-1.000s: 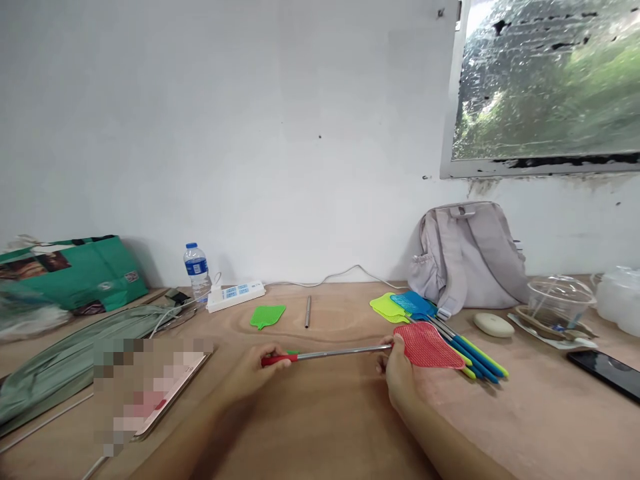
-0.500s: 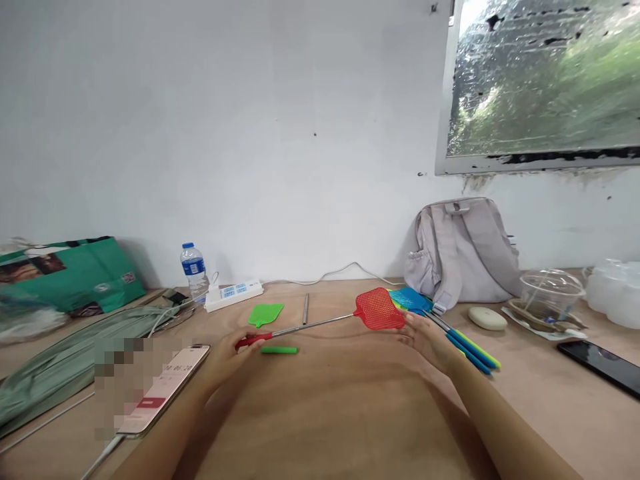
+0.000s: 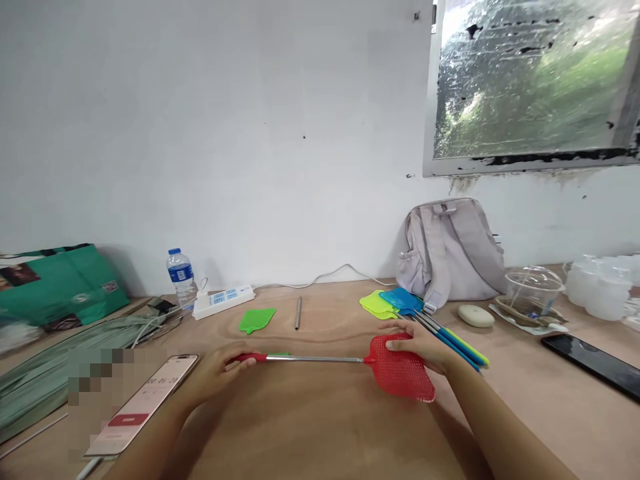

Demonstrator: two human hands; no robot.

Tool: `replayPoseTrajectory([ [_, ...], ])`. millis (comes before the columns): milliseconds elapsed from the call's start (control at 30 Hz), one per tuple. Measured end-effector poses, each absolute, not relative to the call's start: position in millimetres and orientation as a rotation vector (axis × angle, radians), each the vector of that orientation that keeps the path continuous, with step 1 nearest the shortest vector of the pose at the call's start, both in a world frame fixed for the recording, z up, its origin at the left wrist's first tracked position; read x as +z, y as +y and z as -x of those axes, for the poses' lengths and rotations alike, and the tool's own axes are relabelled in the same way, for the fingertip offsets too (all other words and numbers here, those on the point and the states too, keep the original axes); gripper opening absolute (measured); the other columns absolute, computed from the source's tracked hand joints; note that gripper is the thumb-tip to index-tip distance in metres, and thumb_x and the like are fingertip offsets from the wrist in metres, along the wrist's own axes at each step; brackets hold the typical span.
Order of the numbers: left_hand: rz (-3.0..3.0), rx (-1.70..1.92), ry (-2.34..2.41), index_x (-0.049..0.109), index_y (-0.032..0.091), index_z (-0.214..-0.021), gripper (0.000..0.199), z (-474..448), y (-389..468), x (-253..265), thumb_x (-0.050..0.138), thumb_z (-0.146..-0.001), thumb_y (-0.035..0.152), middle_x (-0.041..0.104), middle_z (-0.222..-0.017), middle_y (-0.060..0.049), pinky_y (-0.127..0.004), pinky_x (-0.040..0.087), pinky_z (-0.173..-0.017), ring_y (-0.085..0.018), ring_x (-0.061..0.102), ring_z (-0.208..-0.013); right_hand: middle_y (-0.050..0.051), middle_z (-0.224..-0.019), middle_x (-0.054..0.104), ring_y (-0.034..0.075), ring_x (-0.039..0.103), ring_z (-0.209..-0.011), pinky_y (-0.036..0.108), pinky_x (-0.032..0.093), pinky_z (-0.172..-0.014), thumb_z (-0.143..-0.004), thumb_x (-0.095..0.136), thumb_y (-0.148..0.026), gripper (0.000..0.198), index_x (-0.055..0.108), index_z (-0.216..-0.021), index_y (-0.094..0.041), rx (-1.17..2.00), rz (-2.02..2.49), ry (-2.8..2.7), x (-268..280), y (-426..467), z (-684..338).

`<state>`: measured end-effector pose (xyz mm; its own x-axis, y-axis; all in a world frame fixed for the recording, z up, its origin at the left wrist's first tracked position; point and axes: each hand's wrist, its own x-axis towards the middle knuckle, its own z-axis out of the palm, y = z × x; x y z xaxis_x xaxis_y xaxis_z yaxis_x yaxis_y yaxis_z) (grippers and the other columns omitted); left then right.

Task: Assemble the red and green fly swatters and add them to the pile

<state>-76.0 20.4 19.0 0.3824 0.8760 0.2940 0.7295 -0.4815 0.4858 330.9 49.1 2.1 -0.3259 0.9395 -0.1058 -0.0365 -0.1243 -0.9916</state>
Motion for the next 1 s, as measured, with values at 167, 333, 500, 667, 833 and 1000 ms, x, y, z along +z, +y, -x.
replayPoseTrajectory([
  [167, -2.343, 0.851, 1.451, 0.065, 0.025, -0.094, 0.028, 70.9, 17.5, 20.4, 0.045, -0.081, 0.041, 0.067, -0.092, -0.001, -0.024, 0.044, -0.072, -0.018, 0.059, -0.083, 0.007, -0.083, 0.068, 0.019, 0.065, -0.075, 0.031, 0.052, -0.070, -0.067, 0.069, -0.028, 0.025, 0.057, -0.085, -0.016, 1.632, 1.078, -1.013, 9.0, 45.7, -328.5],
  [333, -2.167, 0.875, 1.544, 0.068, 0.024, -0.089, 0.029, 74.4, 21.6, 14.2, 0.056, -0.072, 0.043, 0.068, -0.089, -0.002, -0.026, 0.045, -0.068, -0.020, 0.060, -0.081, 0.009, -0.089, 0.067, 0.021, 0.064, -0.082, 0.035, 0.051, -0.077, -0.066, 0.069, -0.024, 0.030, 0.058, -0.092, -0.016, 1.728, 1.032, -1.099, 6.6, 39.1, -331.5],
  [500, -1.899, 0.889, 1.500, 0.065, 0.017, -0.076, 0.032, 90.5, 30.4, 1.1, 0.066, -0.061, 0.046, 0.068, -0.084, -0.004, -0.027, 0.044, -0.067, -0.020, 0.060, -0.077, 0.007, -0.079, 0.067, 0.021, 0.065, -0.063, 0.033, 0.056, -0.050, -0.062, 0.071, -0.028, 0.040, 0.057, -0.098, -0.015, 1.671, 1.096, -1.415, 2.8, 35.5, -334.3],
  [667, -1.896, 0.840, 1.389, 0.051, 0.016, -0.066, 0.034, 83.7, 23.7, 5.0, 0.065, -0.062, 0.047, 0.060, -0.068, 0.001, -0.022, 0.038, -0.057, -0.013, 0.053, -0.063, 0.007, -0.077, 0.067, 0.021, 0.064, -0.058, 0.027, 0.052, -0.037, -0.062, 0.070, -0.030, 0.039, 0.057, -0.096, -0.016, 1.600, 1.166, -1.408, 10.4, 28.5, -328.6],
  [833, -1.876, 0.818, 1.370, 0.047, 0.017, -0.063, 0.034, 74.4, 20.1, 10.9, 0.064, -0.063, 0.046, 0.052, -0.061, 0.004, -0.020, 0.030, -0.052, -0.011, 0.045, -0.058, 0.004, -0.070, 0.066, 0.019, 0.063, -0.053, 0.024, 0.049, -0.032, -0.060, 0.072, -0.030, 0.040, 0.056, -0.095, -0.018, 1.525, 1.230, -1.365, 11.2, 27.0, -328.3],
  [1000, -1.868, 0.829, 1.330, 0.046, 0.017, -0.063, 0.034, 80.6, 23.9, 5.6, 0.063, -0.064, 0.046, 0.052, -0.061, 0.005, -0.020, 0.029, -0.052, -0.010, 0.044, -0.057, 0.006, -0.075, 0.067, 0.019, 0.063, -0.054, 0.024, 0.049, -0.033, -0.061, 0.071, -0.033, 0.035, 0.059, -0.089, -0.015, 1.542, 1.219, -1.443, 3.2, 31.9, -326.2],
])
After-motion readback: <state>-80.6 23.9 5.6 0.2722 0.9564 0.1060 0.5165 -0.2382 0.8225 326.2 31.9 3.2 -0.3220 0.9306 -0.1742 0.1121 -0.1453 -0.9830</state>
